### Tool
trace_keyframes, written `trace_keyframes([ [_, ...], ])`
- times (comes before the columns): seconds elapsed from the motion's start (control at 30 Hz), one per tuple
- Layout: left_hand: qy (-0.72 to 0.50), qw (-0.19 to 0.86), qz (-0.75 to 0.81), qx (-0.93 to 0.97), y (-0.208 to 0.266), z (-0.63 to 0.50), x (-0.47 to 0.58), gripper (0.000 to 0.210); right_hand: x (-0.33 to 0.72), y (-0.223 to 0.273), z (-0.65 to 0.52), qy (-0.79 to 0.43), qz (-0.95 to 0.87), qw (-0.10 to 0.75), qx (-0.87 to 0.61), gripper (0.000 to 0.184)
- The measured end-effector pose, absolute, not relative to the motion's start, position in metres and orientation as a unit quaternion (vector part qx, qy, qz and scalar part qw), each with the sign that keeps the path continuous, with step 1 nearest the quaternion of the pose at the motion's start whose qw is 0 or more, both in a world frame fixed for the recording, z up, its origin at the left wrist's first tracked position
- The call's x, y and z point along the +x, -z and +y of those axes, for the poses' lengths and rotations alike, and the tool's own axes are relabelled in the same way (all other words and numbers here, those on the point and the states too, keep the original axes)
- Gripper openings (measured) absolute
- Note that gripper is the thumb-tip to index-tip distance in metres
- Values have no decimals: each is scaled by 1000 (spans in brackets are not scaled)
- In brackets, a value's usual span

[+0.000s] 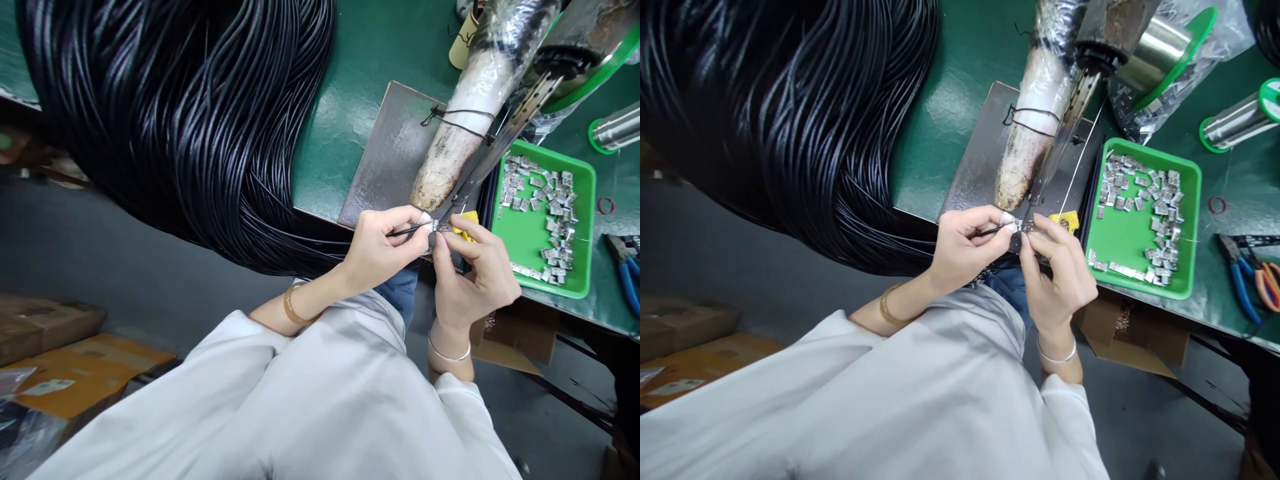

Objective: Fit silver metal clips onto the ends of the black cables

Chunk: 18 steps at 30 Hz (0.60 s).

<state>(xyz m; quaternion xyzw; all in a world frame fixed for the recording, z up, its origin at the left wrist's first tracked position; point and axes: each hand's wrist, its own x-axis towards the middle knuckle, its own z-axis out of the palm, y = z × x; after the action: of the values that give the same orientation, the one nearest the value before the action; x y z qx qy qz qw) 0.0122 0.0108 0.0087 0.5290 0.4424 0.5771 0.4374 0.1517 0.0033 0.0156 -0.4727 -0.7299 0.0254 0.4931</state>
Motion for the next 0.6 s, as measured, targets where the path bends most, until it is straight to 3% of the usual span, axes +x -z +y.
trace_keyframes([
  [0.6, -549, 450, 462, 532, -10, 9, 11, 11, 158, -10, 0, -41, -753, 483, -445, 18],
])
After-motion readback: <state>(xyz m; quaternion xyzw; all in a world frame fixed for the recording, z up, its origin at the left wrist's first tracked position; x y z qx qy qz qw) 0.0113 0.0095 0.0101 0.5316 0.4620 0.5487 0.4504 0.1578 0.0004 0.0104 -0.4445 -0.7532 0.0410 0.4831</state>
